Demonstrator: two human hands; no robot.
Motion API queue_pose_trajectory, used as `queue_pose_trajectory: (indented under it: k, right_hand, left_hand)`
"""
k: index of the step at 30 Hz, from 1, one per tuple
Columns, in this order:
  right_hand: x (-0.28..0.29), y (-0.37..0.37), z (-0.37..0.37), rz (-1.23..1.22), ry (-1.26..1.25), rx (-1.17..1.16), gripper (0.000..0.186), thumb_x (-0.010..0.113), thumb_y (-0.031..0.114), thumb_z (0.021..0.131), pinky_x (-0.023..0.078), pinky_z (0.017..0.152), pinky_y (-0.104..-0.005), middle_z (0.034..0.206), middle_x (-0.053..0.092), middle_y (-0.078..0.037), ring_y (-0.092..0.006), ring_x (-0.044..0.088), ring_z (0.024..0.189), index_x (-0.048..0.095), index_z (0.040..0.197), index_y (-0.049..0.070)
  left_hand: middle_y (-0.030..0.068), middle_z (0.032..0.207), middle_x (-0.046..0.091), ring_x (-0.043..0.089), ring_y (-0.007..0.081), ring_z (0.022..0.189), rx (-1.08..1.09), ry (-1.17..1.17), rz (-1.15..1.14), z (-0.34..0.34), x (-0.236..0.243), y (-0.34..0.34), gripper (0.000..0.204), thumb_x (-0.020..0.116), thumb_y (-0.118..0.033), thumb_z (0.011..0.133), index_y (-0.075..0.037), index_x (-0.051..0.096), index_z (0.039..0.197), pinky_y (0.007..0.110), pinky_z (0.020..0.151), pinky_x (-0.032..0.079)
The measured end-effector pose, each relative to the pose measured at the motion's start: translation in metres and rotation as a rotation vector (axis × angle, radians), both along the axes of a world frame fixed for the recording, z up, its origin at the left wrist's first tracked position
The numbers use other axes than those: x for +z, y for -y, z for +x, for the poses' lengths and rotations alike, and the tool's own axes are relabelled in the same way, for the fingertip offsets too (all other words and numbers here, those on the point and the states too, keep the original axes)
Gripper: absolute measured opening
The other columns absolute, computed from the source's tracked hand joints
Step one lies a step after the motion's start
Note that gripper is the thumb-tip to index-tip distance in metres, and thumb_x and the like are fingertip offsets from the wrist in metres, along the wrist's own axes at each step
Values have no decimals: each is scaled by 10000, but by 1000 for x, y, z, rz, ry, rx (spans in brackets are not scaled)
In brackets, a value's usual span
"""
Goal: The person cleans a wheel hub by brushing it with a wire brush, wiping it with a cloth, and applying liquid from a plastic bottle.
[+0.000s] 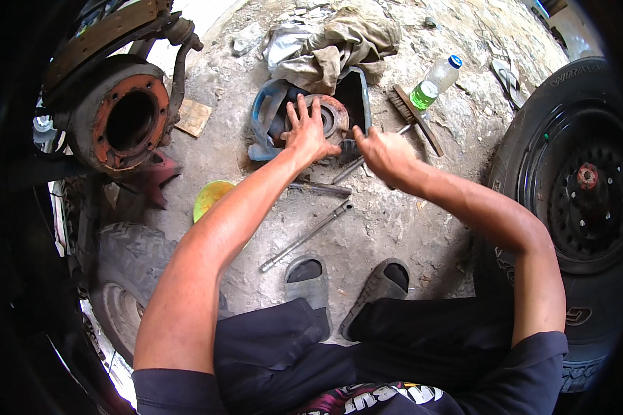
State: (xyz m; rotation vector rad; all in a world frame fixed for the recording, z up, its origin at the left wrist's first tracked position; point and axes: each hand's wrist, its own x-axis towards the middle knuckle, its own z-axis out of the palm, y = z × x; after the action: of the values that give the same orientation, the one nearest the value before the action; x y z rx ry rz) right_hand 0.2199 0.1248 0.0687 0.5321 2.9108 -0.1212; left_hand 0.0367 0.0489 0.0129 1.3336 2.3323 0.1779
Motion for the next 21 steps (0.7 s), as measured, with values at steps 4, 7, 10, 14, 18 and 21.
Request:
queue_pose_trajectory:
  k: [4,7,10,14,18,21]
  right_hand:
    - [3,-9,-2,-76,38,-2,422,480,105,985,607,626,-412,932,680,-216,-336,734,782,525,1381,-32]
    - [-21,-22,-1,5,-144,-16,406,475,96,974,583,577,-444,856,685,-210,-352,720,706,546,1355,-25]
    - [-25,-25,-4,-4,-165,-33,409,487,98,961,575,558,-444,814,684,-194,-352,716,686,556,1349,-12]
    - [-30,-40,-9,34,-203,-18,402,514,99,938,572,550,-437,766,683,-180,-344,716,676,575,1319,-15]
    - [-26,-37,-14,-14,-238,-32,370,520,86,925,575,562,-456,765,690,-194,-356,718,684,594,1272,-21]
    - [-16,-25,-9,-82,-160,-92,352,517,87,925,573,567,-478,765,691,-202,-377,710,671,600,1247,-28]
  left_hand:
    - [276,1634,15,25,531,1495,-2,19,36,-6,-3,4,1370,934,-416,573,-86,80,1593,787,1029,337]
    - [268,1638,1,19,525,1498,-20,-1,46,-7,-8,2,1371,934,-406,574,-96,75,1597,790,1037,324]
    - [243,1647,2,21,503,1507,-38,6,29,-9,-6,4,1361,937,-392,569,-121,92,1601,793,1048,305]
    - [192,1663,10,24,457,1524,-112,-9,17,-16,-1,3,1336,937,-367,562,-165,126,1605,795,1059,286]
    - [164,1670,8,20,435,1531,-135,-11,-4,-24,-2,5,1327,931,-352,556,-188,137,1606,790,1067,281]
    - [166,1671,13,28,434,1532,-167,-26,-19,-26,-1,6,1328,922,-355,541,-191,140,1602,787,1074,273]
